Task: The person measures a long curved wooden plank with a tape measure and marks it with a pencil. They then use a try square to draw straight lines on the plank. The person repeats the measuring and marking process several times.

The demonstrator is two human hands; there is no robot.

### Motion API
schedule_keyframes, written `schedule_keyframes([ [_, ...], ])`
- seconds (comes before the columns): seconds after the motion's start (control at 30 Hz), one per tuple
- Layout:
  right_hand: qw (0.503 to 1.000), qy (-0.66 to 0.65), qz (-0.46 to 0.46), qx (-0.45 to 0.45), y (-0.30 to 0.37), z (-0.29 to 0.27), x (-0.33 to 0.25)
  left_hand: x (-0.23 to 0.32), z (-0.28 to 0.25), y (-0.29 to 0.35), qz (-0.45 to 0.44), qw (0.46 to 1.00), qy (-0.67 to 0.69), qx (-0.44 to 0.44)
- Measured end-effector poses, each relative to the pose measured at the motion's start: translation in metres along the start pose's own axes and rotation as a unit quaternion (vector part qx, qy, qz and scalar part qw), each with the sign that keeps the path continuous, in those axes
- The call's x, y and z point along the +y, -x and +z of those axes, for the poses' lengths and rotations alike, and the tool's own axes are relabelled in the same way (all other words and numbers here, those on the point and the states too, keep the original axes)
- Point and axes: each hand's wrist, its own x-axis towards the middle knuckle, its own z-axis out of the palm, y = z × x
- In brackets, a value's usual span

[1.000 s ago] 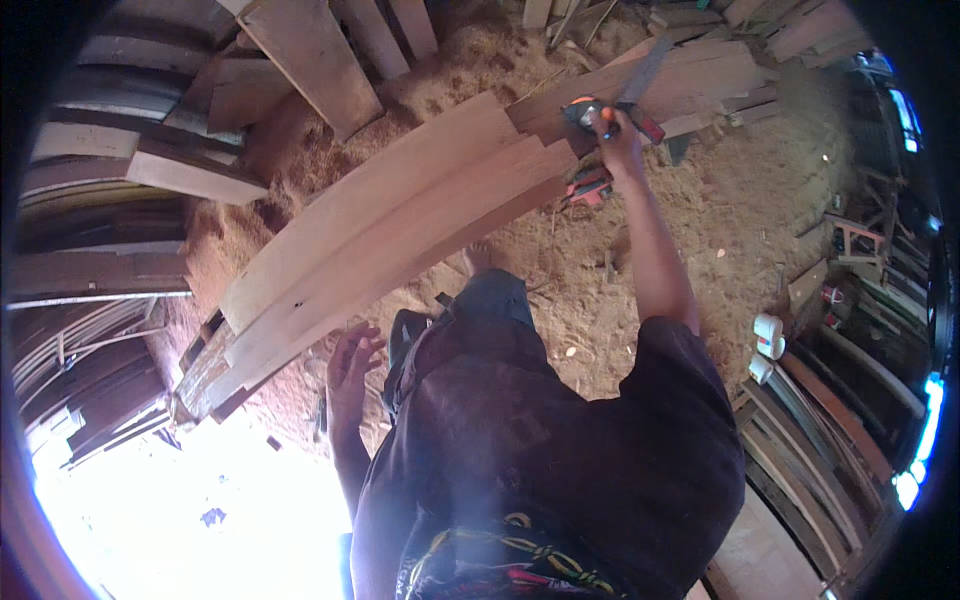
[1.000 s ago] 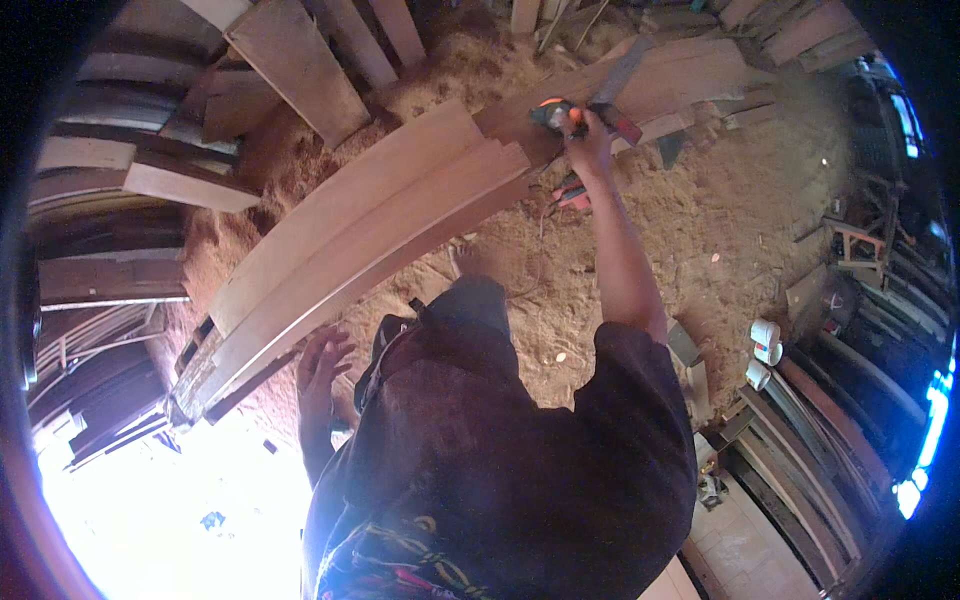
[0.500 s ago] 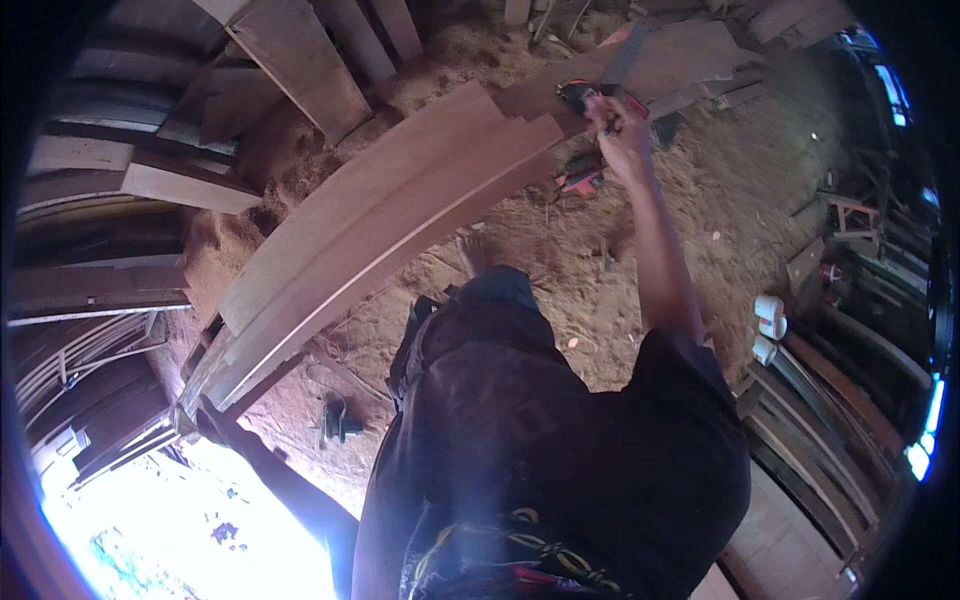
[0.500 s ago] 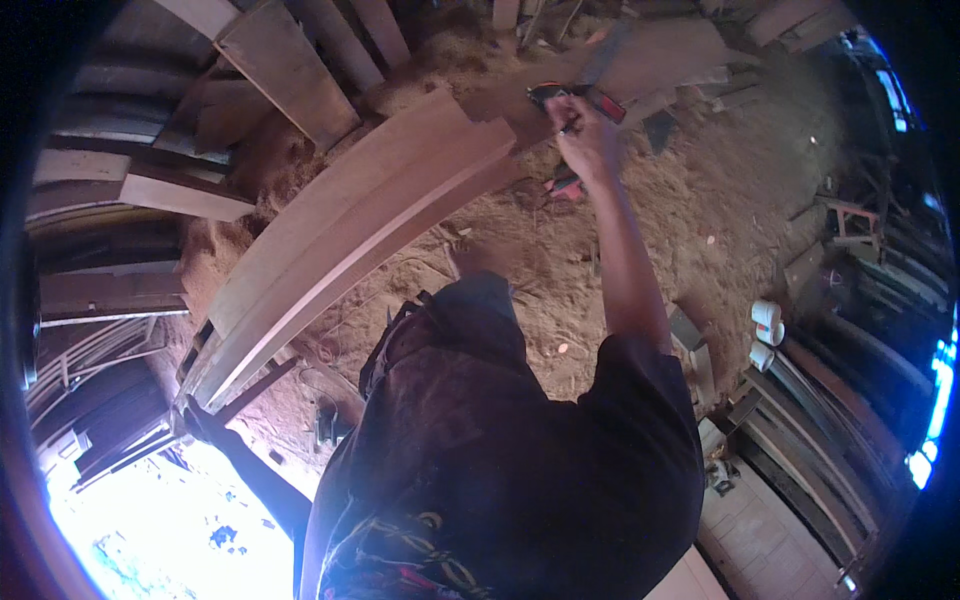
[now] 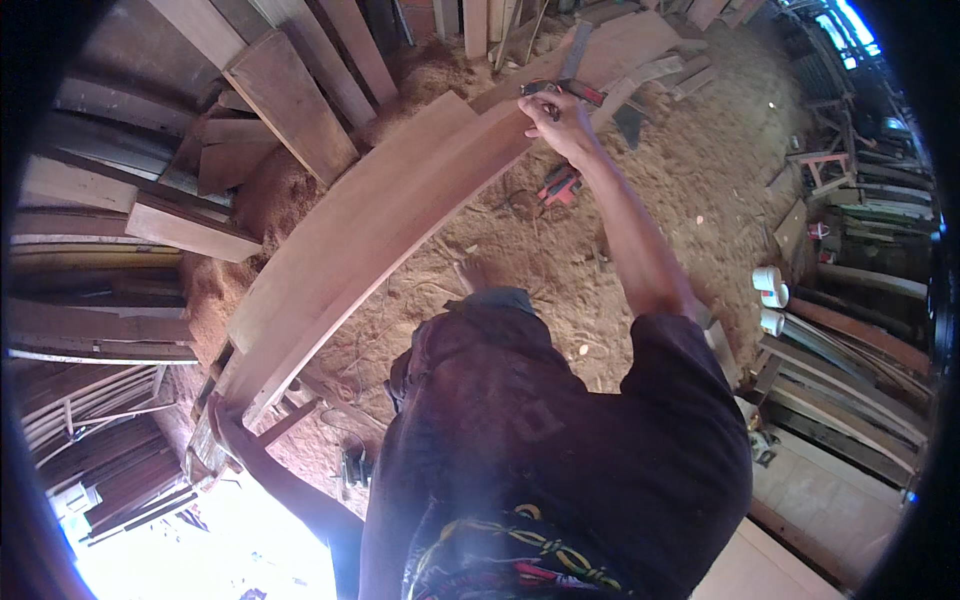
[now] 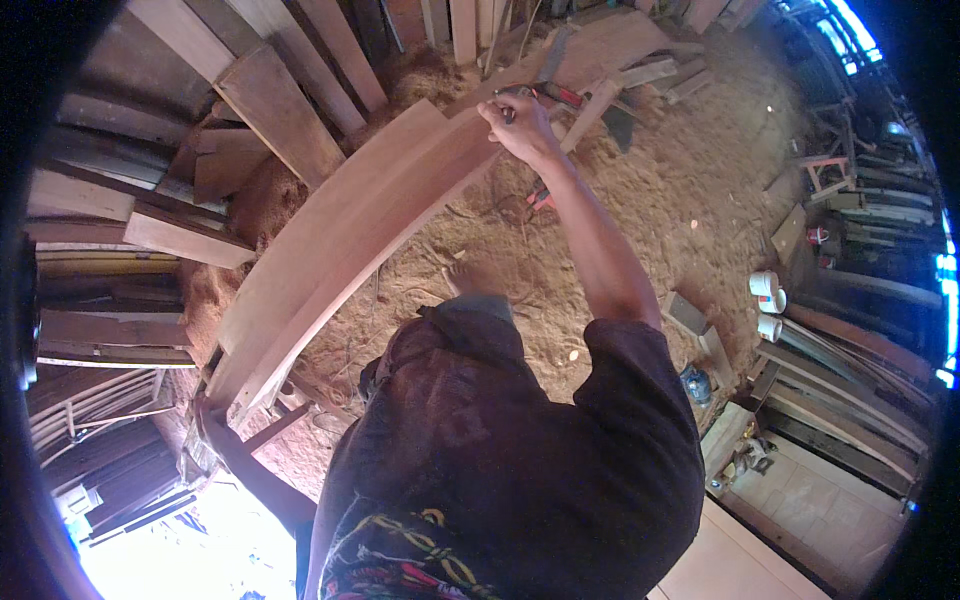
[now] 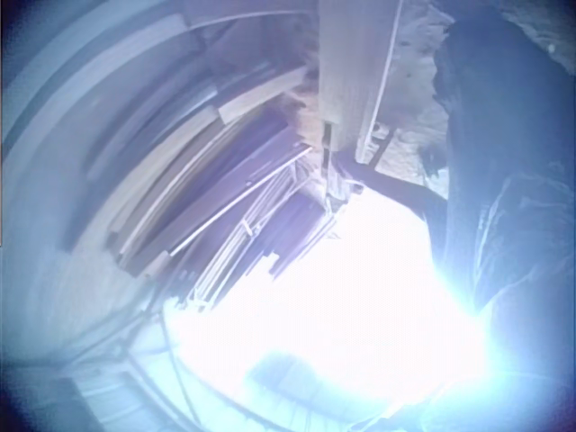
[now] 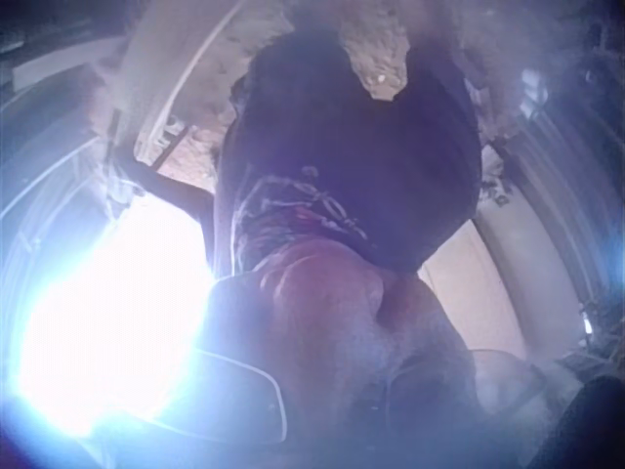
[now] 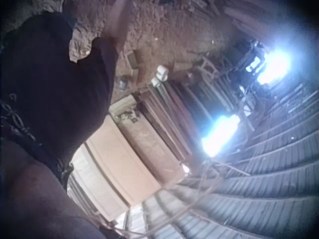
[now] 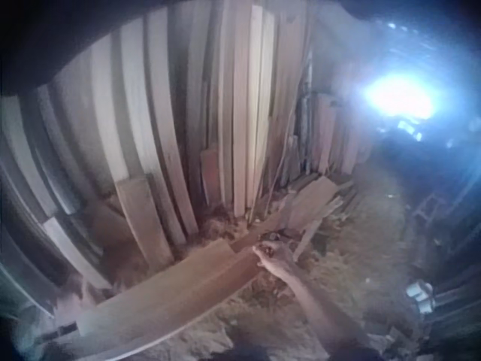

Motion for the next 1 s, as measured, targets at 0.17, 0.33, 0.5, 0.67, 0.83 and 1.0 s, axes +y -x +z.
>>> schedule_keyframes([
  [0.17, 0.996, -0.079, -0.032, 0.003, 0.009, 0.002, 0.017, -0.029, 0.002, -0.001, -0.015, 0.997, 0.071, -0.001],
  [0.33, 0.985, 0.093, -0.144, -0.018, 0.02, -0.008, 0.047, -0.074, 0.007, 0.006, -0.054, 0.997, 0.055, -0.023],
  [0.5, 0.985, 0.058, -0.15, -0.063, 0.027, -0.011, 0.075, -0.094, 0.008, 0.012, -0.096, 0.989, 0.09, -0.061],
  [0.67, 0.988, 0.083, -0.088, -0.092, 0.034, -0.022, 0.073, -0.079, -0.009, 0.014, -0.141, 0.982, 0.016, -0.121],
  [0.83, 0.961, 0.236, -0.143, -0.032, 0.036, -0.006, 0.075, -0.071, -0.02, 0.012, -0.056, 0.964, -0.082, -0.247],
  [1.0, 0.931, 0.274, -0.239, 0.037, 0.019, 0.005, 0.084, -0.081, -0.016, -0.003, 0.057, 0.947, -0.207, -0.238],
])
